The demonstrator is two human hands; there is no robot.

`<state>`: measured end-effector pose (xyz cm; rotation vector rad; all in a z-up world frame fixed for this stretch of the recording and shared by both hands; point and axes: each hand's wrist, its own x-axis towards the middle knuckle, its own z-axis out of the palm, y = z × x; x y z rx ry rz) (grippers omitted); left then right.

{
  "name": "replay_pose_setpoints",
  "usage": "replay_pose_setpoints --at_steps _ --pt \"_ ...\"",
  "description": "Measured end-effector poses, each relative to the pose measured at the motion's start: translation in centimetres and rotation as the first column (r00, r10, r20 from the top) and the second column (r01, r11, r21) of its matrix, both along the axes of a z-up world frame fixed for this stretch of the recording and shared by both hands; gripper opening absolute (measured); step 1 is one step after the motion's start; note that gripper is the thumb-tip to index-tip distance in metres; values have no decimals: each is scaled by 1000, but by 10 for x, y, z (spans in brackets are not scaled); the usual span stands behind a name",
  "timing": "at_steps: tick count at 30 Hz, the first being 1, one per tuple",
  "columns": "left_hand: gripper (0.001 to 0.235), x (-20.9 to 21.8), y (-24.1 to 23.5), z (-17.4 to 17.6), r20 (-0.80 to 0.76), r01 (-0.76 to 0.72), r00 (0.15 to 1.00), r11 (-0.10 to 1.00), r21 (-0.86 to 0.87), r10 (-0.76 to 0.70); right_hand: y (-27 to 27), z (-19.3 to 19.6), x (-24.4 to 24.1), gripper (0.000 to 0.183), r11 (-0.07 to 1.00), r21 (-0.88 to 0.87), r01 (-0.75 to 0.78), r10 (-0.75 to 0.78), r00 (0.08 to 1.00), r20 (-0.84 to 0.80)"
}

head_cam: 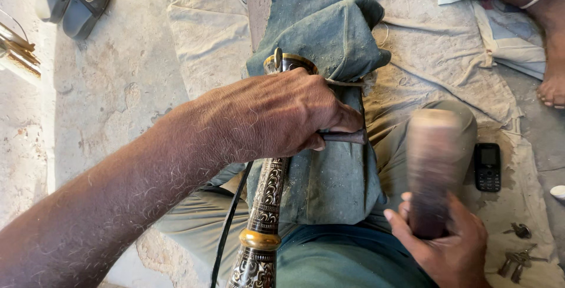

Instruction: The person holds a decorative metal hookah pipe in their left hand and uses a hammer in their right hand to repeatedly strike the metal surface. They rotate the pipe to work on different sections of the body and handle.

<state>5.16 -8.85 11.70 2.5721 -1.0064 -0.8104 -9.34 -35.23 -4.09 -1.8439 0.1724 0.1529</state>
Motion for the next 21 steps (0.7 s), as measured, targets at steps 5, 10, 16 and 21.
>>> replay_pose_setpoints --at_steps 5,10,16,21 --pt "36 -3 1 4 2 29 1000 998 -58 -29 -22 -25 -10 26 990 -100 -103 119 980 162" --pt "26 1 2 2 -22 -10 1000 1000 2 10 -54 -47 -10 29 930 342 -134 78 982 173" --pt "36 1 11 -19 104 12 995 994 -105 -1 -46 -31 4 28 862 -486 -145 431 715 550" --pt "23 0 11 10 -8 -62 998 995 -84 62 -27 -39 12 30 985 3 -173 172 975 -143"
